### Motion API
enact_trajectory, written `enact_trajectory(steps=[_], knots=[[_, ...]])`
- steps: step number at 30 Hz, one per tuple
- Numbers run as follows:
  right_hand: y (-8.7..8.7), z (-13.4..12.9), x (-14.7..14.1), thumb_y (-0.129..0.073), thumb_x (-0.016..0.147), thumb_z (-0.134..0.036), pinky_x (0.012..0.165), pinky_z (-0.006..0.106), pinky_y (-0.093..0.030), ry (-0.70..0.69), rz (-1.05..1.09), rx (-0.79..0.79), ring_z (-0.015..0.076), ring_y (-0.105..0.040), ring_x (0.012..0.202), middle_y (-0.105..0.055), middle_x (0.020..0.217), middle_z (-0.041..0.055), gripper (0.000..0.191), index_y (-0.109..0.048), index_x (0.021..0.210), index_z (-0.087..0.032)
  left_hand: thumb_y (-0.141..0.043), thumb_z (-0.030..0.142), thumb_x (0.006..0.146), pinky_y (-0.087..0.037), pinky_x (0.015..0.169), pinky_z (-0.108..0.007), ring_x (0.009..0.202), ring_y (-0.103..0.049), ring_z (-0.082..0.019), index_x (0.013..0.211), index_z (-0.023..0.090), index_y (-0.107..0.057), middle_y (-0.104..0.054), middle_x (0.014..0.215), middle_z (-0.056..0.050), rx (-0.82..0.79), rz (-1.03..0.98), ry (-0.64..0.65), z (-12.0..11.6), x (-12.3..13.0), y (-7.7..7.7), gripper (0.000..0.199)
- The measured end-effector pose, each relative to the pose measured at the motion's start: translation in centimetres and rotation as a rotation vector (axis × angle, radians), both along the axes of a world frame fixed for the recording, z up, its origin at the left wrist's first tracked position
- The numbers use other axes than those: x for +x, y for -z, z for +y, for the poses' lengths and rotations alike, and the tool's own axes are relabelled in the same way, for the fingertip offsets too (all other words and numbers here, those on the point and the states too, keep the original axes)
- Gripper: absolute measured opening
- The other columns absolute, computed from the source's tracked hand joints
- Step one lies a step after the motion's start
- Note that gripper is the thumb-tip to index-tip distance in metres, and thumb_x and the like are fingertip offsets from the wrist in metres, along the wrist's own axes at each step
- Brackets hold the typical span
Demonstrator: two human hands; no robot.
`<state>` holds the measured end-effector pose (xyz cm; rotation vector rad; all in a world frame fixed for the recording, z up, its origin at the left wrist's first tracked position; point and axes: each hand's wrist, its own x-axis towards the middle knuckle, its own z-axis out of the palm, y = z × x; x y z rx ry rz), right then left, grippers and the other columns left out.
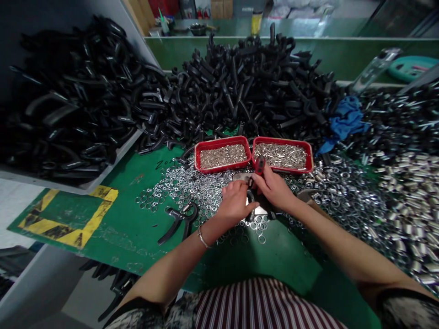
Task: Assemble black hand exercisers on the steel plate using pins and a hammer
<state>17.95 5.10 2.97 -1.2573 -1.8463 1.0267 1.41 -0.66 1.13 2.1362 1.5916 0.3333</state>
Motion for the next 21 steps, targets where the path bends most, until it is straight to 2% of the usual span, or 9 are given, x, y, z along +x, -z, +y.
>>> enact_trajectory(steps=[3,5,7,11,15,17,21], knots=[[0.3,0.6,0.5,-0.033,0.1,-0.06,0.055,0.027,-0.057,0.085,0.408,-0.114,0.0139,-0.065,0.054,-0.07,0.071,0.0002,0.045,-0.055,0.098,-0.021,-0.064,0.05,0.088,-0.037,0.101,-0.048,0.122,-0.046,-0.034,0.128,0.017,-0.052,-0.053,0.134,-0.013,0.004,-0.005,-0.005,-0.1,0.0,-0.1,0.053],[0.8,0.3,1.2,-0.04,0.099,-0.061,0.061,0.029,-0.059,0.157,0.634,-0.199,0.0156,-0.07,0.063,-0.073,0.077,0.0007,0.038,-0.051,0.098,-0.025,-0.064,0.05,0.088,-0.035,0.103,-0.049,0.124,-0.045,-0.034,0.129,0.018,-0.051,-0.052,0.136,-0.012,-0.013,-0.016,-0.006,-0.1,0.0,-0.1,0.054],[1.5,-0.6,1.8,-0.052,0.095,-0.06,0.064,0.03,-0.059,0.185,0.665,-0.249,0.0168,-0.072,0.068,-0.074,0.081,0.0002,0.034,-0.05,0.102,-0.026,-0.064,0.05,0.088,-0.035,0.104,-0.049,0.125,-0.045,-0.034,0.13,0.018,-0.05,-0.051,0.137,-0.013,-0.03,-0.024,-0.004,-0.1,-0.1,0.0,0.055],[2.5,-2.5,2.4,-0.059,0.094,-0.055,0.068,0.033,-0.058,0.186,0.446,-0.201,0.017,-0.07,0.066,-0.073,0.082,-0.0002,0.03,-0.051,0.101,-0.026,-0.066,0.05,0.088,-0.035,0.104,-0.048,0.125,-0.045,-0.033,0.129,0.017,-0.05,-0.052,0.136,-0.013,-0.022,-0.037,-0.011,-0.1,-0.2,0.2,0.055],[1.4,-2.9,3.8,-0.052,0.097,-0.054,0.058,0.033,-0.051,0.207,0.229,-0.096,0.0175,-0.061,0.055,-0.067,0.072,-0.0023,0.028,-0.052,0.097,-0.027,-0.068,0.05,0.086,-0.035,0.105,-0.047,0.126,-0.045,-0.032,0.128,0.017,-0.05,-0.052,0.136,-0.013,-0.014,-0.055,-0.014,-0.1,-0.3,0.3,0.056],[0.3,-2.6,5.9,-0.053,0.097,-0.054,0.058,0.033,-0.046,0.221,-0.028,0.024,0.0185,-0.059,0.056,-0.065,0.068,-0.0014,0.029,-0.058,0.098,-0.026,-0.069,0.05,0.086,-0.034,0.106,-0.047,0.127,-0.045,-0.032,0.128,0.017,-0.051,-0.052,0.137,-0.013,-0.018,-0.061,-0.012,-0.2,-0.3,0.3,0.056],[-0.7,-2.4,13.0,-0.053,0.095,-0.051,0.066,0.036,-0.043,0.265,-0.582,0.265,0.0259,-0.063,0.079,-0.071,0.089,0.0083,0.034,-0.068,0.106,-0.022,-0.068,0.048,0.087,-0.035,0.106,-0.047,0.127,-0.045,-0.031,0.13,0.017,-0.051,-0.052,0.138,-0.012,0.004,-0.067,-0.011,-0.4,-0.4,0.3,0.056]])
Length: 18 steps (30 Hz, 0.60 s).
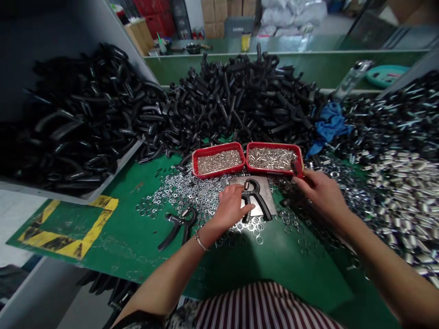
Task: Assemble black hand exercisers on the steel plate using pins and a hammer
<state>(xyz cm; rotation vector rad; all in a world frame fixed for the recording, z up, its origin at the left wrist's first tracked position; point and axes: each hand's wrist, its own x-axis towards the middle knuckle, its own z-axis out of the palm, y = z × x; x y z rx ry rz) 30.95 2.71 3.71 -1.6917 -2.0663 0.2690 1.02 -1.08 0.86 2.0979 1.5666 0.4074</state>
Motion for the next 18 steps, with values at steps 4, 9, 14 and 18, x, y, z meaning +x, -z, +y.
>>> enact_trajectory(steps=[4,9,14,18], knots=[[1.4,-0.4,6.8,-0.045,0.097,-0.051,0.065,0.036,-0.041,0.027,-0.309,0.022,0.029,-0.06,0.083,-0.07,0.085,0.0124,0.042,-0.072,0.102,-0.019,-0.067,0.047,0.087,-0.036,0.106,-0.048,0.129,-0.046,-0.032,0.134,0.02,-0.053,-0.053,0.141,-0.011,0.018,0.012,0.027,0.1,-0.1,0.2,0.056],[1.9,-0.6,7.6,-0.047,0.097,-0.046,0.086,0.045,-0.041,-0.026,-0.336,0.16,0.0318,-0.057,0.096,-0.07,0.101,0.0179,0.043,-0.071,0.113,-0.014,-0.069,0.05,0.084,-0.036,0.108,-0.048,0.13,-0.046,-0.033,0.136,0.023,-0.056,-0.053,0.144,-0.009,0.002,0.031,0.069,0.7,-0.3,0.2,0.06],[0.9,-2.2,1.7,-0.046,0.099,-0.034,0.094,0.046,-0.039,-0.232,-0.077,0.113,0.0284,-0.059,0.098,-0.072,0.103,0.014,0.032,-0.073,0.103,-0.017,-0.069,0.053,0.083,-0.036,0.11,-0.047,0.128,-0.048,-0.033,0.133,0.023,-0.06,-0.054,0.143,-0.008,-0.001,0.065,0.086,1.0,-0.4,0.0,0.059],[1.9,-4.5,-1.9,-0.05,0.097,-0.027,0.093,0.042,-0.041,-0.326,-0.023,0.119,0.0257,-0.06,0.097,-0.072,0.099,0.0107,0.025,-0.074,0.099,-0.019,-0.068,0.052,0.084,-0.038,0.109,-0.045,0.128,-0.049,-0.032,0.132,0.024,-0.059,-0.055,0.142,-0.009,0.016,0.106,0.113,0.8,-0.3,-0.1,0.057]])
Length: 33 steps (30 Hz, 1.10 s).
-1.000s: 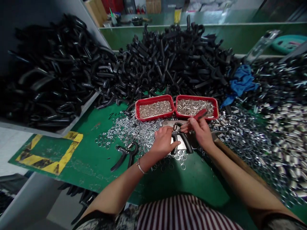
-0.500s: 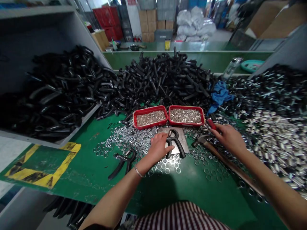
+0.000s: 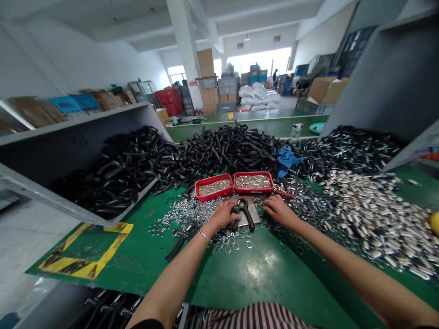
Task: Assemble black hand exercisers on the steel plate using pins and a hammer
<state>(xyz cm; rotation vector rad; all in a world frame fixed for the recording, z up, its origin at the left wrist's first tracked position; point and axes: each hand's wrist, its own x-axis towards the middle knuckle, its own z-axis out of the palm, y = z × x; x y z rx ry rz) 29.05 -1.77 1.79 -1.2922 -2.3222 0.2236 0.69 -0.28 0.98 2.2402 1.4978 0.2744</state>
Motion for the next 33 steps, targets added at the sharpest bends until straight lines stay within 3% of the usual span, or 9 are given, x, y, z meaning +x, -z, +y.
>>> enact_trajectory(steps=[3,6,10,12,17,21,26,33], knots=[[1.1,-0.9,-1.1,-0.053,0.095,-0.025,0.09,0.04,-0.044,-0.014,0.029,0.021,0.0254,-0.059,0.096,-0.072,0.098,0.0097,0.021,-0.073,0.099,-0.019,-0.065,0.054,0.086,-0.037,0.108,-0.047,0.129,-0.048,-0.034,0.132,0.023,-0.058,-0.054,0.142,-0.012,0.021,0.066,0.035,-0.4,0.1,-0.5,0.056],[1.1,0.4,-1.5,-0.051,0.096,-0.022,0.091,0.04,-0.044,0.026,0.075,0.063,0.0261,-0.058,0.101,-0.07,0.103,0.0103,0.022,-0.071,0.102,-0.019,-0.059,0.055,0.09,-0.039,0.106,-0.048,0.126,-0.051,-0.034,0.129,0.02,-0.059,-0.056,0.137,-0.014,0.065,0.081,0.053,-0.1,0.4,-1.6,0.052],[0.0,4.8,-2.5,-0.048,0.098,-0.025,0.094,0.044,-0.039,0.132,0.108,0.132,0.0291,-0.054,0.105,-0.067,0.107,0.0133,0.023,-0.07,0.103,-0.018,-0.048,0.037,0.098,-0.038,0.105,-0.042,0.123,-0.051,-0.028,0.124,0.016,-0.061,-0.06,0.128,-0.014,0.291,-0.018,-0.174,3.1,1.5,-3.6,0.035],[-0.1,6.9,-3.4,-0.053,0.097,-0.029,0.091,0.043,-0.038,0.157,0.09,0.145,0.0296,-0.053,0.102,-0.066,0.105,0.0134,0.021,-0.07,0.101,-0.018,-0.046,0.03,0.098,-0.038,0.104,-0.042,0.12,-0.053,-0.028,0.117,0.014,-0.064,-0.062,0.122,-0.016,0.33,-0.016,-0.268,5.2,2.1,-4.1,0.03],[1.3,9.3,-4.6,-0.058,0.096,-0.037,0.085,0.04,-0.035,0.166,0.031,0.137,0.0286,-0.052,0.096,-0.066,0.095,0.011,0.021,-0.069,0.09,-0.019,-0.043,0.028,0.099,-0.041,0.095,-0.043,0.107,-0.058,-0.028,0.097,0.015,-0.07,-0.068,0.107,-0.014,0.261,0.005,-0.244,8.1,2.5,-2.8,0.03],[2.1,10.2,-3.9,-0.057,0.097,-0.039,0.085,0.04,-0.031,0.137,0.015,0.127,0.0277,-0.051,0.097,-0.066,0.097,0.0102,0.023,-0.068,0.091,-0.02,-0.04,0.028,0.101,-0.038,0.098,-0.044,0.112,-0.056,-0.027,0.102,0.016,-0.068,-0.067,0.112,-0.013,0.26,0.006,-0.186,8.0,2.0,-1.6,0.031],[2.2,10.9,-3.4,-0.055,0.098,-0.039,0.082,0.037,-0.029,0.12,-0.002,0.143,0.027,-0.05,0.097,-0.066,0.096,0.0093,0.024,-0.067,0.091,-0.019,-0.043,0.027,0.101,-0.04,0.097,-0.041,0.11,-0.057,-0.025,0.099,0.016,-0.068,-0.067,0.108,-0.011,0.25,0.003,-0.098,8.3,1.4,-1.6,0.028],[2.7,9.9,-4.4,-0.055,0.097,-0.039,0.086,0.039,-0.029,0.202,-0.031,0.203,0.0285,-0.048,0.097,-0.064,0.095,0.0107,0.023,-0.065,0.092,-0.019,-0.053,0.022,0.094,-0.042,0.1,-0.042,0.113,-0.058,-0.027,0.105,0.015,-0.069,-0.067,0.112,-0.012,0.255,-0.004,-0.072,7.9,1.2,-1.5,0.021]])
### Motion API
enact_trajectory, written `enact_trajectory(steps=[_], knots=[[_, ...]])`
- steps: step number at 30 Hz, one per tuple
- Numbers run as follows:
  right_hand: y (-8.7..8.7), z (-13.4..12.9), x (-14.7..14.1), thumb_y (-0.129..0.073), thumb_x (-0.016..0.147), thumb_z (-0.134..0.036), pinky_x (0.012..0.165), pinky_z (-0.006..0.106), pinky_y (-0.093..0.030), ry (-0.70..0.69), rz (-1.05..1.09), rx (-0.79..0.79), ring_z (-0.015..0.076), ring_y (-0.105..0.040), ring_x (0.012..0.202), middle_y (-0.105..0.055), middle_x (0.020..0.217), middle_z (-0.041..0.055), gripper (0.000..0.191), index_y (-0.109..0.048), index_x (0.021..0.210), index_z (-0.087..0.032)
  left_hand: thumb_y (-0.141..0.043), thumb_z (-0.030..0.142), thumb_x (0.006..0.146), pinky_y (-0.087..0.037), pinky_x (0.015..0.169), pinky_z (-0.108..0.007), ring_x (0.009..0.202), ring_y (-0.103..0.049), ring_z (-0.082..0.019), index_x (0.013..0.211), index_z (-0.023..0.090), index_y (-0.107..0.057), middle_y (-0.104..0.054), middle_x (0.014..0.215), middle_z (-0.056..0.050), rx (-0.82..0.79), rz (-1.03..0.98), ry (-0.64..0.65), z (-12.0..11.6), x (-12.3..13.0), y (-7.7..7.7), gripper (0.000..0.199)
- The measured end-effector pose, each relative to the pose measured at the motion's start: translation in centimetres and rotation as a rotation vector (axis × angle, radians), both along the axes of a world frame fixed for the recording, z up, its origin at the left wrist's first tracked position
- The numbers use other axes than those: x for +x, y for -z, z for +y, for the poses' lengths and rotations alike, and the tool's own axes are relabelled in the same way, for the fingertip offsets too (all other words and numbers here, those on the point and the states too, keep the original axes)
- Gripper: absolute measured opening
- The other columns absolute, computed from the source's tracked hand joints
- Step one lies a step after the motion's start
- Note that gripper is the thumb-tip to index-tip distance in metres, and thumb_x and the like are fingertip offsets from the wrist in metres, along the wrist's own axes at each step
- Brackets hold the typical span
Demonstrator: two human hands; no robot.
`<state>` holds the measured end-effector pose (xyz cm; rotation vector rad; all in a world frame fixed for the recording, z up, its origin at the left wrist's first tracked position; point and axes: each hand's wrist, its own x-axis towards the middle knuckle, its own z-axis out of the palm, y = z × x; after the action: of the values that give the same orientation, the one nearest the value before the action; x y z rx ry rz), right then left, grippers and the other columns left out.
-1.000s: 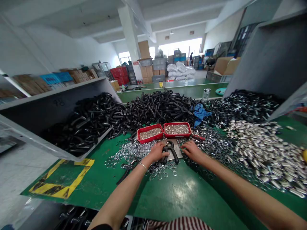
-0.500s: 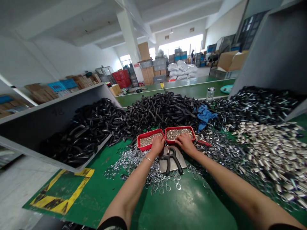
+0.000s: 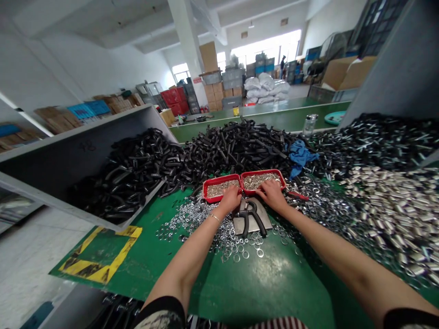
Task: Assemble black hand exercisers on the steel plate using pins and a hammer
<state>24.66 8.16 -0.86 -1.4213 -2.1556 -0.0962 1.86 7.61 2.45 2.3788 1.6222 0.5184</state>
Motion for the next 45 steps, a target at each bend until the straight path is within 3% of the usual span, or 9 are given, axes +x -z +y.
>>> enact_trajectory(steps=[3,7,10,13,16,22,38,42,45], knots=[[-0.1,-0.4,-0.1,-0.056,0.096,-0.038,0.088,0.04,-0.03,0.02,-0.01,0.008,0.0288,-0.049,0.098,-0.064,0.096,0.011,0.022,-0.065,0.092,-0.019,-0.053,0.027,0.096,-0.044,0.101,-0.036,0.111,-0.06,-0.023,0.107,0.018,-0.071,-0.069,0.111,-0.009,0.006,-0.014,0.011,0.2,-0.6,-0.7,0.023],[-0.9,-0.5,0.1,-0.058,0.094,-0.035,0.085,0.038,-0.033,0.016,-0.016,-0.023,0.0284,-0.05,0.096,-0.064,0.094,0.0105,0.02,-0.067,0.091,-0.018,-0.046,0.019,0.097,-0.044,0.103,-0.032,0.114,-0.061,-0.021,0.114,0.015,-0.07,-0.069,0.118,-0.012,0.017,-0.001,-0.114,2.0,-2.9,-1.8,0.03],[-2.3,-0.2,-0.8,-0.056,0.096,-0.036,0.084,0.037,-0.034,0.0,-0.02,-0.06,0.0278,-0.05,0.095,-0.065,0.095,0.0108,0.024,-0.071,0.096,-0.017,-0.053,0.011,0.09,-0.048,0.095,-0.033,0.103,-0.067,-0.024,0.1,0.012,-0.074,-0.073,0.105,-0.015,-0.062,0.058,-0.213,3.8,-4.9,-1.9,0.023],[-4.0,0.7,-3.8,-0.051,0.099,-0.033,0.088,0.037,-0.034,-0.063,-0.058,-0.085,0.0269,-0.05,0.101,-0.066,0.105,0.0117,0.027,-0.073,0.106,-0.019,-0.059,0.009,0.085,-0.052,0.084,-0.034,0.09,-0.07,-0.027,0.087,0.009,-0.073,-0.074,0.09,-0.018,-0.137,0.098,-0.268,5.0,-6.0,-1.3,0.014],[-5.1,2.4,-8.0,-0.053,0.097,-0.027,0.087,0.036,-0.033,-0.164,-0.149,-0.132,0.0265,-0.049,0.103,-0.068,0.104,0.0116,0.025,-0.076,0.097,-0.019,-0.058,0.012,0.088,-0.052,0.084,-0.035,0.092,-0.071,-0.029,0.09,0.008,-0.072,-0.073,0.092,-0.021,-0.122,0.087,-0.3,5.1,-6.1,-0.4,0.015],[-4.6,6.4,-13.5,-0.058,0.091,-0.022,0.084,0.04,-0.033,-0.24,-0.307,-0.229,0.0322,-0.049,0.107,-0.071,0.102,0.0183,0.021,-0.077,0.094,-0.013,-0.052,0.017,0.094,-0.049,0.093,-0.034,0.101,-0.068,-0.025,0.101,0.012,-0.069,-0.073,0.104,-0.016,-0.007,-0.032,-0.316,4.7,-6.3,1.4,0.019],[-3.5,7.1,-13.1,-0.057,0.094,-0.023,0.091,0.037,-0.03,-0.31,-0.216,-0.266,0.0267,-0.052,0.107,-0.071,0.114,0.0116,0.021,-0.071,0.109,-0.016,-0.054,0.015,0.093,-0.048,0.094,-0.032,0.098,-0.067,-0.022,0.099,0.015,-0.071,-0.074,0.103,-0.01,0.073,-0.2,-0.293,4.7,-6.4,1.8,0.018],[-3.7,7.7,-12.9,-0.062,0.091,-0.025,0.094,0.038,-0.028,-0.393,-0.232,-0.3,0.0273,-0.053,0.107,-0.074,0.103,0.0096,0.015,-0.076,0.096,-0.019,-0.053,0.018,0.095,-0.048,0.092,-0.029,0.094,-0.066,-0.019,0.098,0.015,-0.068,-0.073,0.1,-0.008,0.104,-0.295,-0.344,4.1,-6.3,0.6,0.015],[-3.7,8.0,-13.2,-0.066,0.087,-0.024,0.095,0.04,-0.027,-0.401,-0.241,-0.322,0.029,-0.053,0.106,-0.075,0.097,0.0108,0.013,-0.077,0.091,-0.018,-0.051,0.023,0.099,-0.049,0.092,-0.029,0.095,-0.066,-0.018,0.103,0.016,-0.065,-0.072,0.103,-0.007,0.147,-0.365,-0.414,1.7,-5.4,-1.0,0.016]])
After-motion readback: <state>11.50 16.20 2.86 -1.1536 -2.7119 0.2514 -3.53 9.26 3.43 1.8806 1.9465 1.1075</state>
